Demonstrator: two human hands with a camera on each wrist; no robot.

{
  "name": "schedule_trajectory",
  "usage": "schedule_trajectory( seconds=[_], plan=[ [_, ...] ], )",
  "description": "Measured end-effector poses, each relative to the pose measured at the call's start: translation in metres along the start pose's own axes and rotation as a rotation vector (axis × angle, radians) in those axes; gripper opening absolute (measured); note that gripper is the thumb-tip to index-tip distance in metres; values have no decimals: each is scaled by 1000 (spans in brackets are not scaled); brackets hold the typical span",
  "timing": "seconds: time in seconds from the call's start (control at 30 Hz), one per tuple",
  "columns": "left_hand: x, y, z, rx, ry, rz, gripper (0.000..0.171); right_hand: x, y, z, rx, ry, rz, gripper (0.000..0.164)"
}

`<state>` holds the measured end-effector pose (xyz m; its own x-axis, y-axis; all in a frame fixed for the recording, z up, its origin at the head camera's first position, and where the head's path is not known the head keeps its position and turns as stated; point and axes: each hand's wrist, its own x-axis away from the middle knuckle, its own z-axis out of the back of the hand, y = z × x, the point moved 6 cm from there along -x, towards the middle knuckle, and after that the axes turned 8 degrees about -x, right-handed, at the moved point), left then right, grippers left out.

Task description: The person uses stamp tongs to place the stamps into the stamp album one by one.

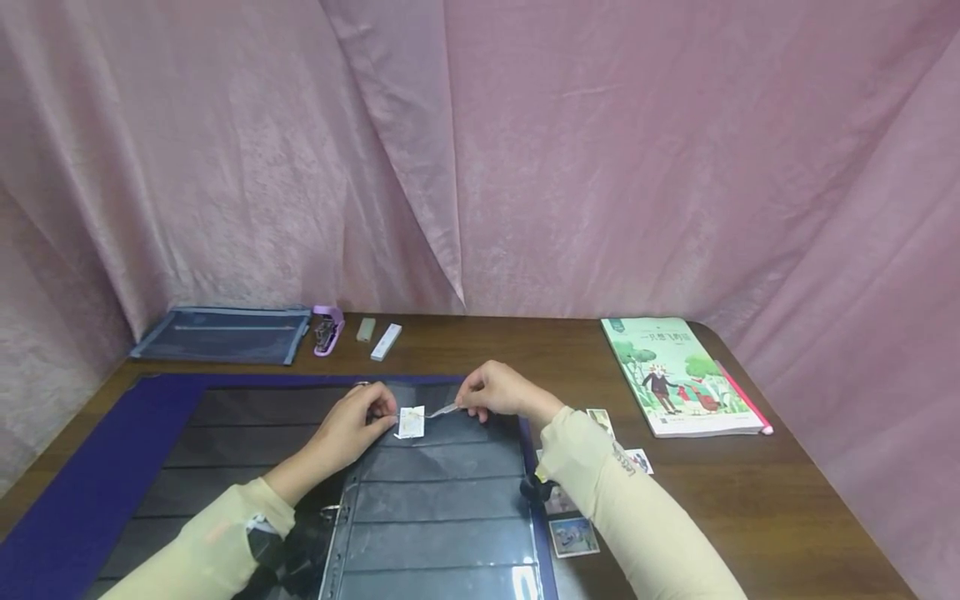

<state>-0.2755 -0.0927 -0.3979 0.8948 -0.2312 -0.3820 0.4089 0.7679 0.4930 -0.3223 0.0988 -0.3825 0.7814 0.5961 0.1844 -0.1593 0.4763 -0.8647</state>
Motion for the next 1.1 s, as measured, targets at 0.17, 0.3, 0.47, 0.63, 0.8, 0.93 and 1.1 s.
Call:
schedule_trajectory(
  seconds=[0.17,0.3,0.47,0.63,0.8,0.93,1.1],
  plan=[
    [0,-1,0,-7,-4,11,21,-3,1,-2,-1,-45,4,16],
    [0,1,1,-4,-2,4,21,-4,2,-3,1,-75,4,15],
    [0,3,1,-2,-6,-8,21,-4,1,-3,6,-109,-16,14],
    [0,3,1,-5,-5,-3,21,-3,-6,2,64,-120,-11,14],
    [1,2,2,4,-12,5,21,-1,-9,10,111,-99,5,15],
    [1,2,2,8,-13,7,21,-4,-10,13,99,-61,22,17],
    [1,2,1,10,-2,4,21,-13,-11,5,109,-40,51,16]
  ],
)
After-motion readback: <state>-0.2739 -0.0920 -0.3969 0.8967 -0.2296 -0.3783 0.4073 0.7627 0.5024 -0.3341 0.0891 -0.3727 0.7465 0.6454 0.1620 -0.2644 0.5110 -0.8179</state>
